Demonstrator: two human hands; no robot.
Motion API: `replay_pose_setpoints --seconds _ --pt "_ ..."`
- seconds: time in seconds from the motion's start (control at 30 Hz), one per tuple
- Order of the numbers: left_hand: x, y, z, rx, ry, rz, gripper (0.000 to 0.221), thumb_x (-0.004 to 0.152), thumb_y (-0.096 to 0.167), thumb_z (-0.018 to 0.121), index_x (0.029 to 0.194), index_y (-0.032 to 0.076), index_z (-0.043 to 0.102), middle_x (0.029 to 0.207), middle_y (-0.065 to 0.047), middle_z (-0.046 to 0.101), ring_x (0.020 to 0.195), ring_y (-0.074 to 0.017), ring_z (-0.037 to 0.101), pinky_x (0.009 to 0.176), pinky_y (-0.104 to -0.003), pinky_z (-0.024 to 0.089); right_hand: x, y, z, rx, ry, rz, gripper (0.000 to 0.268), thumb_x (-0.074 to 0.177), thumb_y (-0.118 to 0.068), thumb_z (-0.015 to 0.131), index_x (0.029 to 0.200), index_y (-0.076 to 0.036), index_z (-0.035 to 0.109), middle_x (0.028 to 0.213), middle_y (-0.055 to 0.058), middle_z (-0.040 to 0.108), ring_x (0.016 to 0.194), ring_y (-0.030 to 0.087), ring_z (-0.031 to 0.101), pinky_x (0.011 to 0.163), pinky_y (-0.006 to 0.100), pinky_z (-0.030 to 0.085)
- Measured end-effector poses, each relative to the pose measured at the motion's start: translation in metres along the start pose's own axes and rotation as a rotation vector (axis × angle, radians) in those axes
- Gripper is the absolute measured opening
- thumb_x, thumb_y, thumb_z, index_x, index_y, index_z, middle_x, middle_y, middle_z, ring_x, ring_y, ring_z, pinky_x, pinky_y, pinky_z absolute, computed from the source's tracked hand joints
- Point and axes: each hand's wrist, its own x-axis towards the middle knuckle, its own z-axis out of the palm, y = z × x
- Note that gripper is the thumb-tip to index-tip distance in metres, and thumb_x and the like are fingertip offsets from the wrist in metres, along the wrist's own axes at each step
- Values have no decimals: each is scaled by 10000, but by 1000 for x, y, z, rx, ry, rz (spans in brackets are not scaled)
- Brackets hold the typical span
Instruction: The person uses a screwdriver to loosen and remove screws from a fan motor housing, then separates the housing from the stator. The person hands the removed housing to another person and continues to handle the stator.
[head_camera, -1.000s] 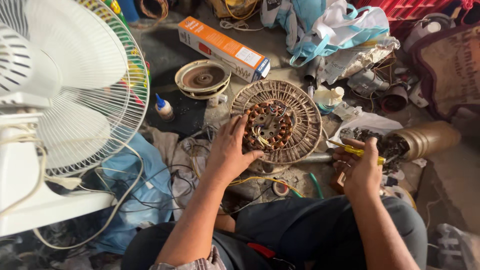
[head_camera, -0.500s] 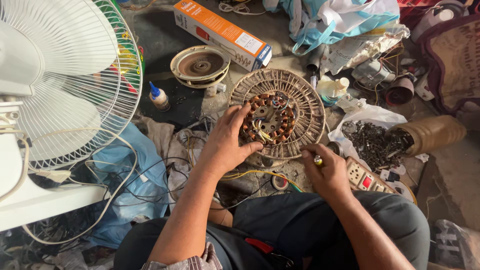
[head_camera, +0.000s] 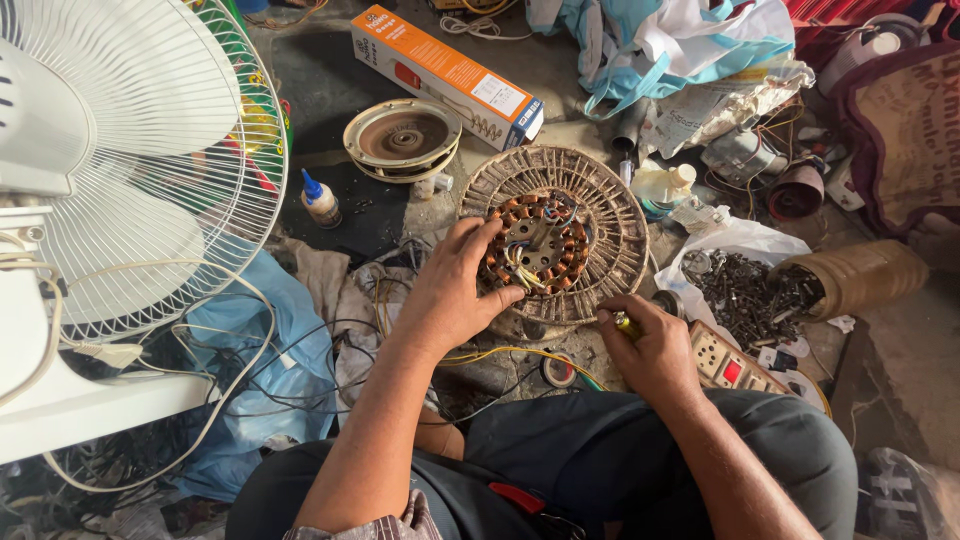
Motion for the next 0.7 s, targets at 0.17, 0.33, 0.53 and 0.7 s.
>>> replay_pose_setpoints --seconds 0.17,0.33,0.53,0.7 --pt "-3 2 3 13 103 83 862 743 314 883 1453 64 461 1471 -193 450 1368 -416 456 1109 -486 409 1 1 1 1 -34 69 210 912 -230 706 1057 -84 745 863 122 764 754 228 763 697 375 578" --pt "-9 8 8 29 174 156 539 709 252 906 1124 103 594 1441 -162 494 1369 -416 471 1115 -502 421 2 2 2 21 -37 82 212 899 -216 717 1058 -79 745 852 129 764 754 228 762 695 368 577" --pt "-3 17 11 -2 213 202 406 749 181 878 1061 96 632 1437 -162 533 1349 -394 513 1101 -492 452 0 12 5 146 -48 161 225 877 -110 741 1102 -96 737 901 118 792 798 197 779 693 344 602" --pt "6 -12 23 -59 157 295 1034 585 240 900 1474 57 406 1518 -262 403 1379 -467 412 1111 -520 373 -5 13 5 -2 111 -192 522 686 -20 783 1197 -108 721 1042 174 743 936 354 728 766 387 595"
